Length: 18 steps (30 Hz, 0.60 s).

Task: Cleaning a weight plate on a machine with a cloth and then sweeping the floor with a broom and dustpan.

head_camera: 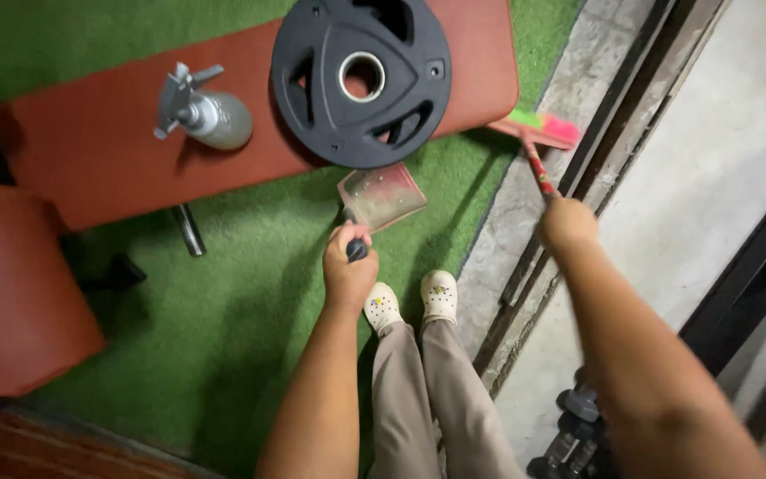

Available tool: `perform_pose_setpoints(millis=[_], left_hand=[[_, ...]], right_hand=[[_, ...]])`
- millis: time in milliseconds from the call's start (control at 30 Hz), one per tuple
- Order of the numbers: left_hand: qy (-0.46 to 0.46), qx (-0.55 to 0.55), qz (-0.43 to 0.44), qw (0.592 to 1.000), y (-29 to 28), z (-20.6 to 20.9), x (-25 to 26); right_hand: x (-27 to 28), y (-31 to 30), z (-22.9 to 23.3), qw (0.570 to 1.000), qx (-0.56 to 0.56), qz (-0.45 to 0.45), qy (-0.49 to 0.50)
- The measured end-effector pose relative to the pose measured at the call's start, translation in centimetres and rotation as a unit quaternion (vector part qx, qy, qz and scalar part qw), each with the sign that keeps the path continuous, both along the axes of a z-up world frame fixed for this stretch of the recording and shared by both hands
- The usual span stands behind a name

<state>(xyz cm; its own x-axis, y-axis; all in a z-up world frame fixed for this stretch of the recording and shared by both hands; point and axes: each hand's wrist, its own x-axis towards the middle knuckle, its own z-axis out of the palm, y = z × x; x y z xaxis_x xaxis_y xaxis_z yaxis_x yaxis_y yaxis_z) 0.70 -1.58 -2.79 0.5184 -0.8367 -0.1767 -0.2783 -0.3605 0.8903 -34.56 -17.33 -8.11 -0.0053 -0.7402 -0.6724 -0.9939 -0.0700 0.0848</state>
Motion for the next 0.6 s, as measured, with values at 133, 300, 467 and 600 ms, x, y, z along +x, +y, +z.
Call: perform_pose_setpoints(millis=[133,300,467,600], left_hand=[[-0.014,-0.017,-0.001,1.0,-0.9,0.5,-0.8],[0.05,0.027,0.027,0.998,-0.8,0.5,-1.3],[-0.024,-0.025,0.014,0.999,-0.2,0.6,-0.3],[-0.023,-0.005,0.02,1.0,-0.2,0.2,-0.6]], right_hand=[[4.4,7.0,-5.9,0.996,-0.006,-0.091,-0.006],[6.1,13.8,0.1,0.99,0.062,0.027,-0.124],[-0.2,10.3,6.2,0.99,0.026,-0.02,-0.14],[0.1,4.3,6.9,0.996,-0.036,-0.008,-0.084]])
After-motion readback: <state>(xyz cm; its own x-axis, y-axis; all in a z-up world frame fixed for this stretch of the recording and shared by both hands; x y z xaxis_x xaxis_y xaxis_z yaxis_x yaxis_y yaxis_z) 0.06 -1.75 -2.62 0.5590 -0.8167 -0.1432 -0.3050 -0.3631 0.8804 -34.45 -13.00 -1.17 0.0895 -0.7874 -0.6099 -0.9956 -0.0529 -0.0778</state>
